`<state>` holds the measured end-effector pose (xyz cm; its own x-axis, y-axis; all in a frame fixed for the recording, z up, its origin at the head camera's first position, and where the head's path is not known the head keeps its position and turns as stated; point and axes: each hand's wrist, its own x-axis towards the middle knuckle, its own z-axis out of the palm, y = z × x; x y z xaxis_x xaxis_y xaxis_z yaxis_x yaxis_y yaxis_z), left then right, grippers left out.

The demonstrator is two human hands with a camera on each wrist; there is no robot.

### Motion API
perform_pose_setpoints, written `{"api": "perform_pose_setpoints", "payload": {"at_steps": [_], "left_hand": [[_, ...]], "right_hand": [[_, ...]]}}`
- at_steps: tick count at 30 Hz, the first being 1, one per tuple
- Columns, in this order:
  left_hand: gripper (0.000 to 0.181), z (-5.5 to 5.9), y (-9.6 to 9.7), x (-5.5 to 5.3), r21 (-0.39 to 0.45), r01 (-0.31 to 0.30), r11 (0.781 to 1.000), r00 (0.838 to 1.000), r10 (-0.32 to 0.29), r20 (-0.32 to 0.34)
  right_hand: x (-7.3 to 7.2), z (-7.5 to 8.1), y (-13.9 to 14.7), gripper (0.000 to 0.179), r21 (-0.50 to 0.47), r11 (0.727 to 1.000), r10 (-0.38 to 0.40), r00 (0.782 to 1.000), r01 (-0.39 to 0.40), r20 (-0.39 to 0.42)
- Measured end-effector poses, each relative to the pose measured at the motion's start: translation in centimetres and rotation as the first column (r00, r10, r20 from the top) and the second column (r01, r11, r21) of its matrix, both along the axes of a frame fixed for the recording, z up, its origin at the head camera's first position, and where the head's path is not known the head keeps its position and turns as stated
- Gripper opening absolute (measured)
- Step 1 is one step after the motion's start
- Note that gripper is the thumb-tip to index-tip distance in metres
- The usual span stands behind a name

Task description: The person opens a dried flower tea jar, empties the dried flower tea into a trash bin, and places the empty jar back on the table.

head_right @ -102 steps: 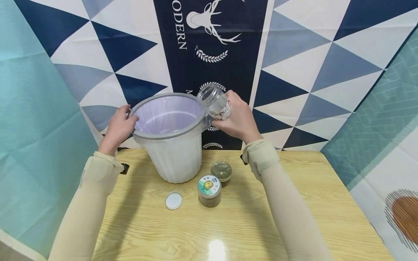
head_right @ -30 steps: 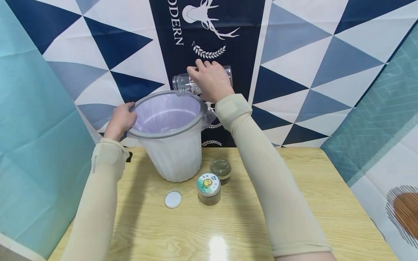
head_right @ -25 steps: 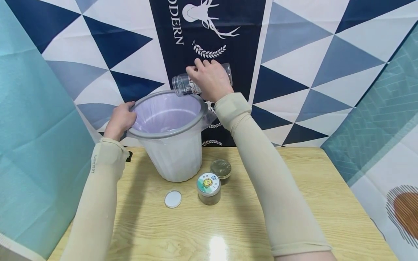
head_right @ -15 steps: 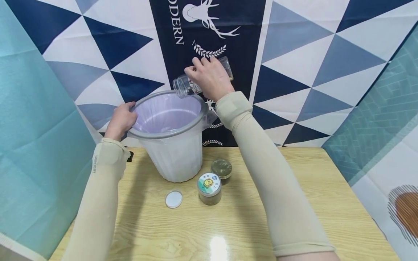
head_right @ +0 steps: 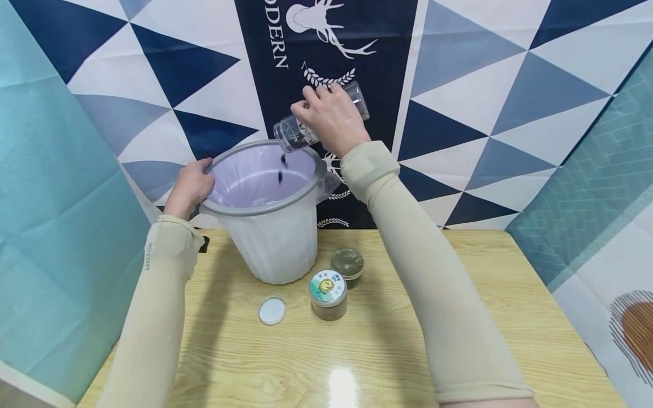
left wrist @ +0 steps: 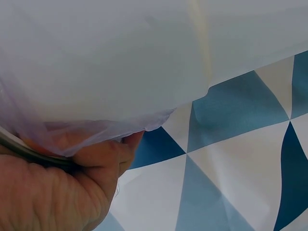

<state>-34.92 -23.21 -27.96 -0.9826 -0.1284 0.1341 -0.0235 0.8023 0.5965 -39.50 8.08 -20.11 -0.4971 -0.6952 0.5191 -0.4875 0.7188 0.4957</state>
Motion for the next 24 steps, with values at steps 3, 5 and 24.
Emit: {"api": "perform_pose_setpoints", "payload": {"at_steps": [3, 5, 24], "left_hand": [[0.066, -0.07, -0.09, 0.11, 0.004, 0.001, 1.000, 1.000, -0.001, 0.003], [0.066, -0.11, -0.17, 0.21, 0.001, -0.002, 1.000, 1.000, 0.002, 0.003], [0.065, -0.06, 0.18, 0.18, -0.012, 0.017, 1.000, 1.000, -0.017, -0.004]], "right_hand": [[0.00, -0.15, 0.03, 0.033, -0.002, 1.000, 0.002, 1.000, -0.002, 0.001], [-0.05, -0.27, 0.03, 0.032, -0.002, 1.000, 0.010, 1.000, -0.010, 0.000], [0.17, 0.10, 0.43, 0.029, 0.038, 0.998, 0.056, 0.996, -0.053, -0.067]]}}
